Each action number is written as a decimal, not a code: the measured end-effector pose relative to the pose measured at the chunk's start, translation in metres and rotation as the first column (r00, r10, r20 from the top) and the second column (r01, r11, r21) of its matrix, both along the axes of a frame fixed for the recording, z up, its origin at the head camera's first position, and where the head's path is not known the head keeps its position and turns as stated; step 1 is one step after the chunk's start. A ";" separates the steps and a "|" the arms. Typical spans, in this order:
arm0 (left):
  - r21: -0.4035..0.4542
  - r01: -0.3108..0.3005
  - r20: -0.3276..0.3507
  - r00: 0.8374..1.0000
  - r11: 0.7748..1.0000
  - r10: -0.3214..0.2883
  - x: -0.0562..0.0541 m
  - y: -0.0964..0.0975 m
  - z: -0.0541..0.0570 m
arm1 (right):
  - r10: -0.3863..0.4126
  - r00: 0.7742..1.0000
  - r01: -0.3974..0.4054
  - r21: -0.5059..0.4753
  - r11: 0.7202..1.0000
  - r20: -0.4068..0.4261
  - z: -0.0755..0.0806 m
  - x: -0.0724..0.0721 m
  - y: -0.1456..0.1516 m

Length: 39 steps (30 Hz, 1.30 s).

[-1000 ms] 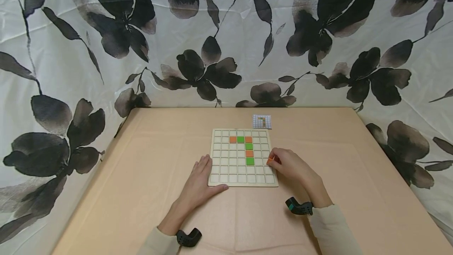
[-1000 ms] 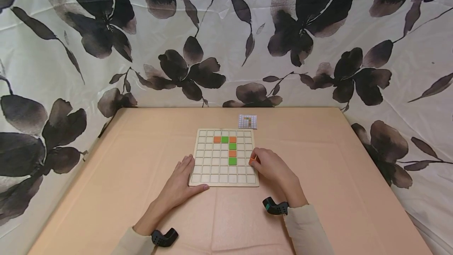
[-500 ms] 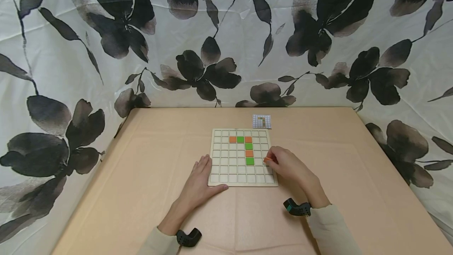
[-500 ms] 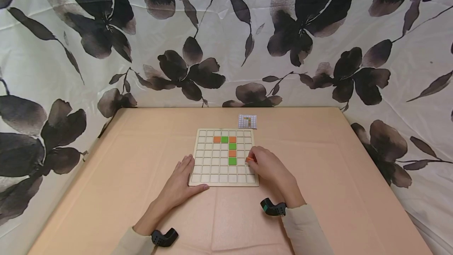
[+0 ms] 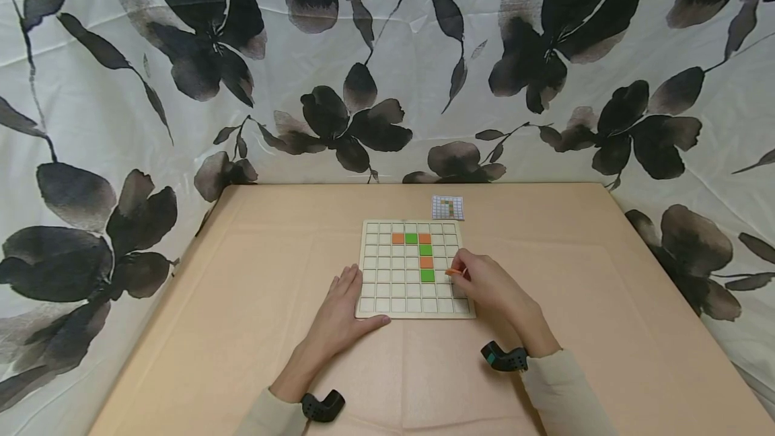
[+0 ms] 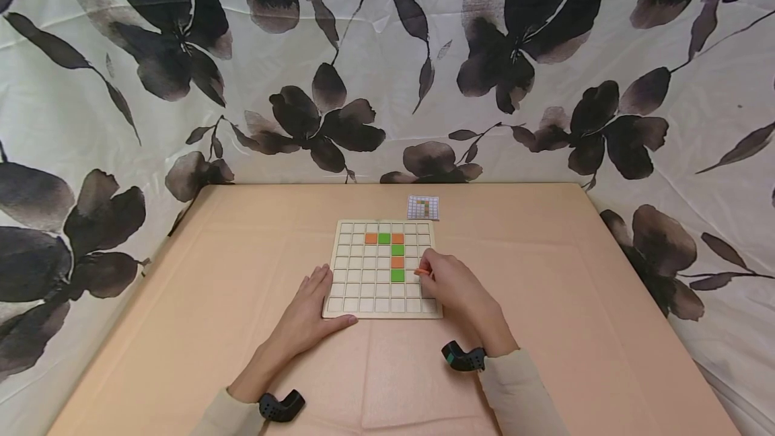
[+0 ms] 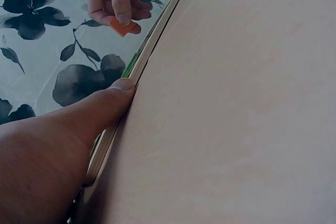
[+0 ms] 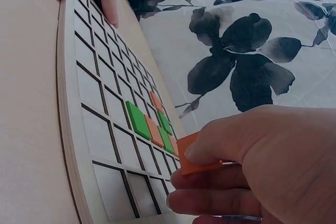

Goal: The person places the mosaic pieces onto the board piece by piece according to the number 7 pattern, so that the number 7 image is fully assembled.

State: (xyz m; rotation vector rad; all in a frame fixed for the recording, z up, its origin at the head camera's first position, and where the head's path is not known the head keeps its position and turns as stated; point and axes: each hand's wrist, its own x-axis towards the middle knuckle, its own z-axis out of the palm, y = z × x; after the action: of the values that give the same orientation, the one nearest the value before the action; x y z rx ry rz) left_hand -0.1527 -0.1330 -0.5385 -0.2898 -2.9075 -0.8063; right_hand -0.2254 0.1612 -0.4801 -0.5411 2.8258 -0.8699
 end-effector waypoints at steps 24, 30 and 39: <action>-0.006 0.001 -0.001 1.000 1.000 -0.001 0.000 0.000 0.001 | 0.095 0.993 -0.095 0.012 0.995 -0.072 -0.003 0.006 -0.018; -0.007 -0.010 0.001 1.000 1.000 0.010 -0.002 0.003 0.000 | 0.120 0.990 -0.122 -0.021 0.992 -0.075 -0.009 0.004 -0.021; -0.001 -0.022 0.006 1.000 1.000 0.022 -0.005 0.007 0.000 | 0.201 0.970 -0.205 -0.016 0.979 -0.140 -0.020 -0.002 -0.024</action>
State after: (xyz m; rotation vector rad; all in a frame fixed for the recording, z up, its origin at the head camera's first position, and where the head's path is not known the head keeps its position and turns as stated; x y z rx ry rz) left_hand -0.1579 -0.1264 -0.5388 -0.2554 -2.9118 -0.8042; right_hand -0.2275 0.1375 -0.5005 -0.9105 2.8144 -0.8686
